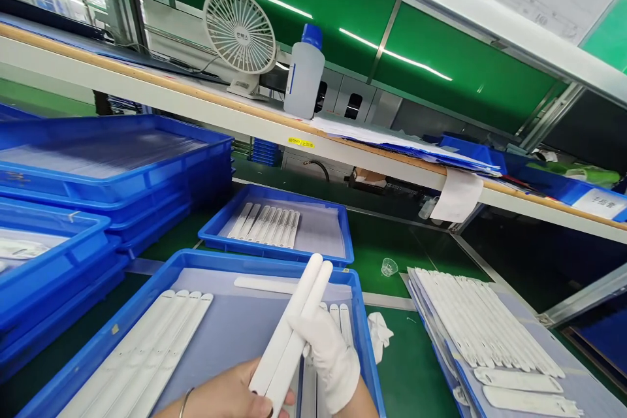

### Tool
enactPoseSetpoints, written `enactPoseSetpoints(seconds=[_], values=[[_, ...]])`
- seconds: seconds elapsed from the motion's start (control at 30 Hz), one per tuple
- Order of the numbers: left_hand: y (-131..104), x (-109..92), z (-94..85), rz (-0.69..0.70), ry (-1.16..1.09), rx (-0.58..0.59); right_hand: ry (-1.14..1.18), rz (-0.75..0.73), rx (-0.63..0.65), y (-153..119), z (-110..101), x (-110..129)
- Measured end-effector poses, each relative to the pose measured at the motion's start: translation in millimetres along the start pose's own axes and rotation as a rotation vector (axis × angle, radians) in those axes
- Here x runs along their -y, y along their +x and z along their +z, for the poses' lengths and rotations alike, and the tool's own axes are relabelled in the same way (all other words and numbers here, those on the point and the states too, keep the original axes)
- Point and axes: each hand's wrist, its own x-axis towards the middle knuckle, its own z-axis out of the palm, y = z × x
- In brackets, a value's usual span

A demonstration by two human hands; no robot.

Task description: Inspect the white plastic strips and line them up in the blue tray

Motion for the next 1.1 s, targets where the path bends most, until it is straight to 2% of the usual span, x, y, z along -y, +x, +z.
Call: enactPoseSetpoints(seconds=[0.13, 0.23, 0.3, 0.4, 0.5, 0.6, 0.7, 0.77, 0.9, 1.03, 1.1], values=[[4, -4, -4.3, 0.155, 0.090, -0.001, 0.081, 0.022, 0.049, 7, 0, -8], [9, -8, -10.3, 0.297, 0.139, -0.148, 0.112, -0.006, -0.003, 12, -1, -22], [13, -8, -15.2, 0.331, 0.164, -0.225, 0.085, -0.027, -0.020, 16, -2, -31], [19, -6, -20.8, 0.331, 0.204, -0.245, 0.064, -0.017, -0.014, 20, -3, -39], [21, -7, -21.0, 0.341, 0.241, -0.231, 0.087, 0.008, -0.007, 20, -3, -36], [19, -12, -17.1, 0.344, 0.253, -0.158, 0.104, 0.009, 0.060, 17, -1, -28], [15, -16, -14.5, 0.289, 0.217, -0.090, 0.118, 0.012, 0.145, 16, 0, -24], [13, -14, -14.9, 0.239, 0.199, -0.135, 0.091, 0.008, 0.161, 16, -1, -25], [11, -9, -16.7, 0.176, 0.164, -0.222, -0.041, -0.008, 0.069, 20, -9, -38], [7, -15, -12.4, 0.125, 0.046, -0.168, -0.007, 0.013, -0.090, 25, -19, -50], [5, -19, -9.4, 0.112, 0.002, -0.132, 0.017, 0.018, -0.119, 26, -22, -53]])
